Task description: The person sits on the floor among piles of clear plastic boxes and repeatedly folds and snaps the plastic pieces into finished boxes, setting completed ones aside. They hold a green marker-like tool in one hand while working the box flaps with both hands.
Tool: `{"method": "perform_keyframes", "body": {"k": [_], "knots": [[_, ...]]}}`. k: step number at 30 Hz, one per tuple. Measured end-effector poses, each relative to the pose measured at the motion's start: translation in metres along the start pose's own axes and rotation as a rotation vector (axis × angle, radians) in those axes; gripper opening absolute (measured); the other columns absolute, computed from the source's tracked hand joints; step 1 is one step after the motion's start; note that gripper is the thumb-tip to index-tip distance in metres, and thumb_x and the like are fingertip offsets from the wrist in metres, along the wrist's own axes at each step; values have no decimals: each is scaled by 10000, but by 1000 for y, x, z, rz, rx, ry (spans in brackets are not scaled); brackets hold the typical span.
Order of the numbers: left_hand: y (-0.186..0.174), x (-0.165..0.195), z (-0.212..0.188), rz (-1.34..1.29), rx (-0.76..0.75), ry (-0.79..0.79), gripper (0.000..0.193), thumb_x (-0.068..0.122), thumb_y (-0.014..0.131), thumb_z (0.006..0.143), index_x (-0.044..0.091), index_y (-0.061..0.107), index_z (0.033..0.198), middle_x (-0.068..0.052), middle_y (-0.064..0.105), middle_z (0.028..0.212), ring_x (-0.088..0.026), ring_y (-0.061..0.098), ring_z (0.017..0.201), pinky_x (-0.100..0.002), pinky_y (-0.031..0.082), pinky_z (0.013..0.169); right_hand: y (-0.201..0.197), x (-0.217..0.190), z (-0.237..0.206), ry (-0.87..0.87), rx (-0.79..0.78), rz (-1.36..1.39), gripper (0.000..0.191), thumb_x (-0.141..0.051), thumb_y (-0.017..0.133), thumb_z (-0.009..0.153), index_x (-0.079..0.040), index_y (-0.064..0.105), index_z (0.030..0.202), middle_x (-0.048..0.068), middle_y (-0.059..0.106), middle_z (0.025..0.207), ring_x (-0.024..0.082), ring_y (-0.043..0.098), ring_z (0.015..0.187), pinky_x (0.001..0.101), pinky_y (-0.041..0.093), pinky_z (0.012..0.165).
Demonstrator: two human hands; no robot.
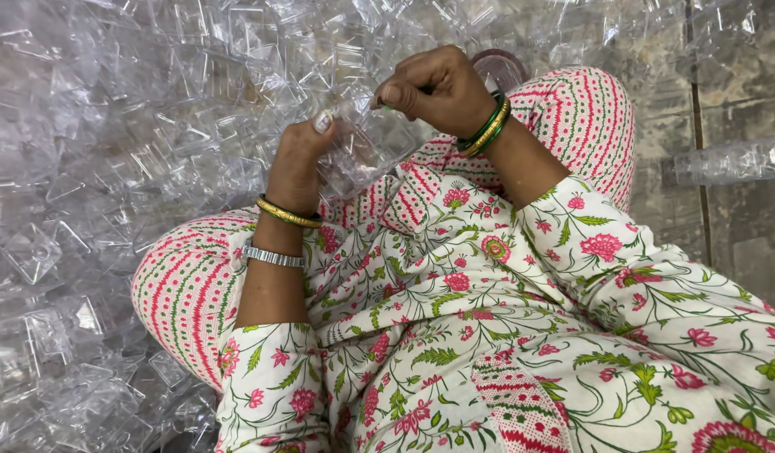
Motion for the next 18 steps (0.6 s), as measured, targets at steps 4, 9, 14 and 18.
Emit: {"method": "perform_keyframes", "body": {"k": [4,9,14,18], "knots": [[15,-38,-10,-680,120,-507,270,205,584,1056,-14,705,1160,-69,726,1035,-135,648,903,-307,534,831,-1,-1,1,-31,-62,-62,321,-308,709,1067,-8,795,990,55,648,736,90,582,680,279,441,624],[-21,4,9,426,200,-36,229,73,479,1066,29,694,1130,-46,627,917,-174,555,819,-305,479,728,-4,8,0,2,-112,1,386,-283,736,1069,-30,702,781,67,628,697,94,554,627,295,437,613],[-28,-43,5,-472,397,-289,190,135,664,1103,54,555,971,-9,582,910,-72,478,824,-251,420,747,-10,44,-6,135,-74,588,244,-268,786,942,-73,734,805,143,760,832,85,573,531,260,437,504],[-51,-26,11,-421,500,-224,150,212,602,1100,64,628,1107,23,601,1011,-52,521,938,-213,448,852,-22,63,6,282,51,-806,464,-408,958,900,-12,733,807,171,702,759,241,626,619,403,490,607]]}}
Point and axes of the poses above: each hand's wrist, its own z-axis towards the middle knuckle, its own y-axis out of the palm, x = y × z, the point moved 9 cm from there along z, towards the middle knuckle
